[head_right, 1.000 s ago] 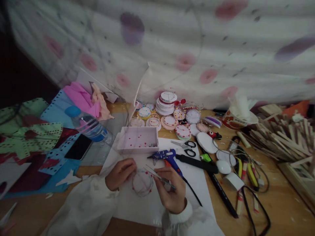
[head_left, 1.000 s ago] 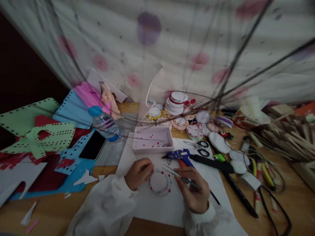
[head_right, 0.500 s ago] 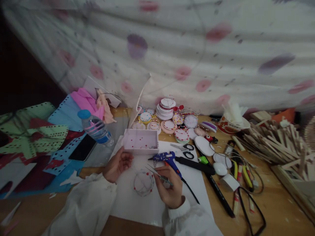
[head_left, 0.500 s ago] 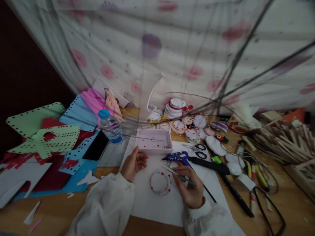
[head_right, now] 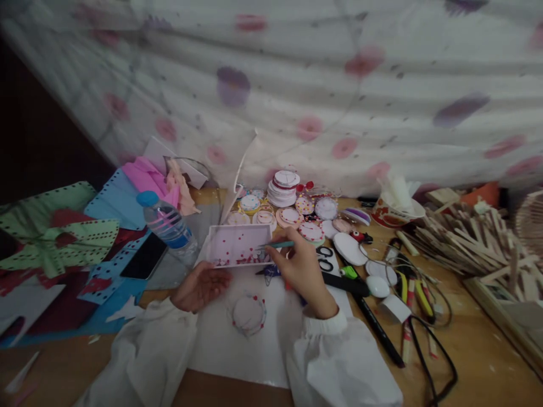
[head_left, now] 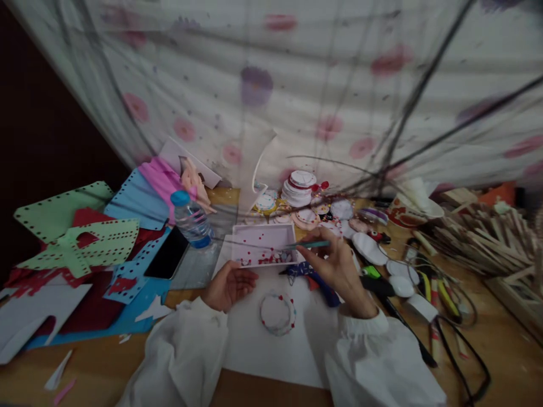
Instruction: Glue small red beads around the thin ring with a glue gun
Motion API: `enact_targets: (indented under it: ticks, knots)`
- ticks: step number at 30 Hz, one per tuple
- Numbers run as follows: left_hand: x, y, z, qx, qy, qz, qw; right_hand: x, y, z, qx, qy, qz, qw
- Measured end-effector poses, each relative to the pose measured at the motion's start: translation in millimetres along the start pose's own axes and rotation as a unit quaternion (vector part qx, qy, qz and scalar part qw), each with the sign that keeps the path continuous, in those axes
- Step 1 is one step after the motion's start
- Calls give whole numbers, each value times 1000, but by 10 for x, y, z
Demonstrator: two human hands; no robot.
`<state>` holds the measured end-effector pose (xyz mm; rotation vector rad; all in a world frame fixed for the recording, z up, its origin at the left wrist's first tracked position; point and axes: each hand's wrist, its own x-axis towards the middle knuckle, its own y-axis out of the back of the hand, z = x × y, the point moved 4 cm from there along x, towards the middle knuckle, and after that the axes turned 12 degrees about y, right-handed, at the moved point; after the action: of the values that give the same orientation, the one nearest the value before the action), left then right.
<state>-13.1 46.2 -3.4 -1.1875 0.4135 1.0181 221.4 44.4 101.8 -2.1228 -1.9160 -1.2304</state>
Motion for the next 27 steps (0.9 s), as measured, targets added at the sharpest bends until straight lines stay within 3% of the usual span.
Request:
enact_targets:
  ticks: [6, 12, 21, 27]
  knots:
    - [7, 89, -1, 48, 55, -101, 992, 118, -153, 27, -147, 40, -141, 978]
    - [38, 127, -10, 96, 76, -171, 978, 73, -122, 79, -161, 44, -196, 966]
    - [62, 119, -1, 115, 88, -178, 973, 87, -120, 58, -122, 80, -242, 959]
    - [55, 96, -8, 118, 83, -162, 976, 98, -107, 53, -110, 93, -231, 962]
